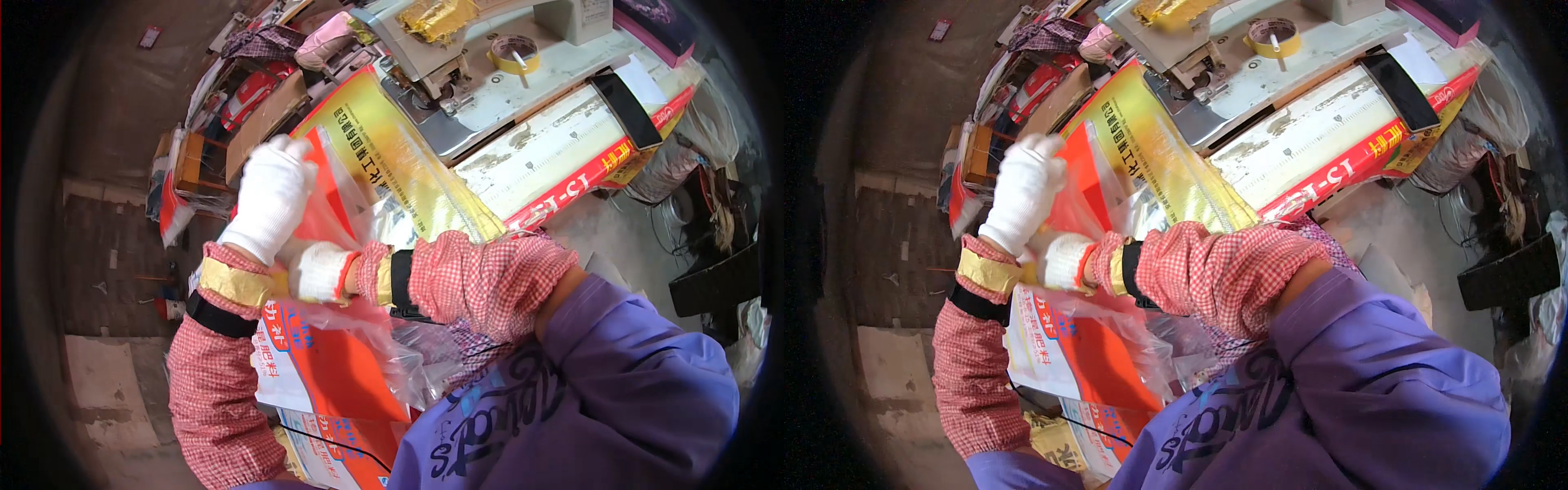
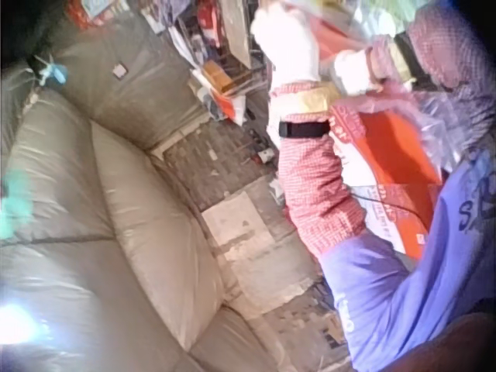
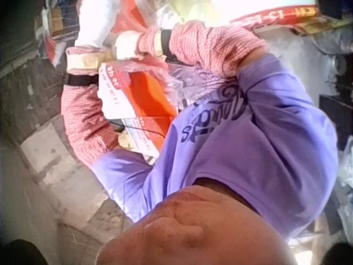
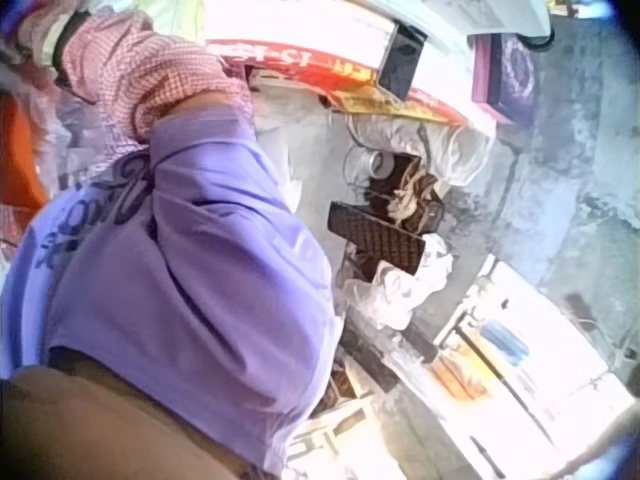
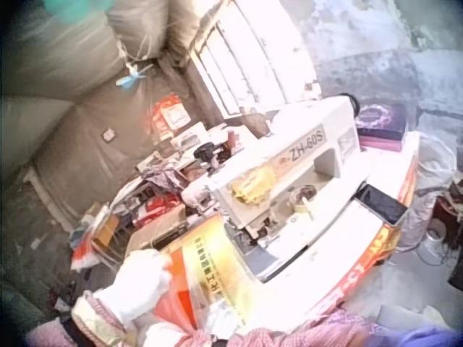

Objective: The person picks up a plastic liner and inserts it into a red and white bag, then repeats the process with several more bags.

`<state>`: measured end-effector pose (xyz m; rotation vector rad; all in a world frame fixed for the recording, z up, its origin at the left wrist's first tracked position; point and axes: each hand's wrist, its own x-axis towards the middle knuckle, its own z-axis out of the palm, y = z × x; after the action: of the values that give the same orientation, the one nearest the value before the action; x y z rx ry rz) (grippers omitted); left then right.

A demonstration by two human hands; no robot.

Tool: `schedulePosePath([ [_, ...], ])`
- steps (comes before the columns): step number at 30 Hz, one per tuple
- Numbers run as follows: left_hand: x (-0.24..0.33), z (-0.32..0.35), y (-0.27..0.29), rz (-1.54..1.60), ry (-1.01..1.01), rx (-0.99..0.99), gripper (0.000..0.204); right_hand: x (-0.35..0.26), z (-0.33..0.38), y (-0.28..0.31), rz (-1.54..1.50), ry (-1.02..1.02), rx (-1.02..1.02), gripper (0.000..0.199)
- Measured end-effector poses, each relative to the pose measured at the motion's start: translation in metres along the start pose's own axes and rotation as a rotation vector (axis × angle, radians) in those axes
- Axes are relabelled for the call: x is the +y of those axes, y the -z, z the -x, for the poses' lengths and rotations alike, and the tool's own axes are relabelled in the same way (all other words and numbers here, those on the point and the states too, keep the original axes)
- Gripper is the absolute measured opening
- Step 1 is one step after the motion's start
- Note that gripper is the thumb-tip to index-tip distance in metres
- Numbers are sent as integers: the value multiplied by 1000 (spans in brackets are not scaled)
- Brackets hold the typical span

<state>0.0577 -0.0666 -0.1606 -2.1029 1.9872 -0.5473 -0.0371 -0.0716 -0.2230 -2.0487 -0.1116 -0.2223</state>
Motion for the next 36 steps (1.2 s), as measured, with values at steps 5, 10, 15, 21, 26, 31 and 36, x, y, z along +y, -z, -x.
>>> schedulePosePath([
  [5,3,20,14,581,328,-493,9,51,6,-31,-76,79,-129,68],
  [10,-57,19,31,-317,502,-301,23,70,-12,-35,-130,-70,-338,65],
  [15,-112,-14,89,-924,317,-278,20,50,25,-99,371,454,-490,35],
  [21,-107,-92,110,-811,490,64,26,53,74,-90,364,402,-250,22],
  [26,-94,-99,101,-689,510,-172,28,71,147,14,176,6,96,18],
  [31,-64,-107,90,-568,552,-234,32,70,130,54,336,-85,1035,51],
  [36,-54,-113,79,-581,496,-248,31,63,134,81,-65,-161,586,54],
])
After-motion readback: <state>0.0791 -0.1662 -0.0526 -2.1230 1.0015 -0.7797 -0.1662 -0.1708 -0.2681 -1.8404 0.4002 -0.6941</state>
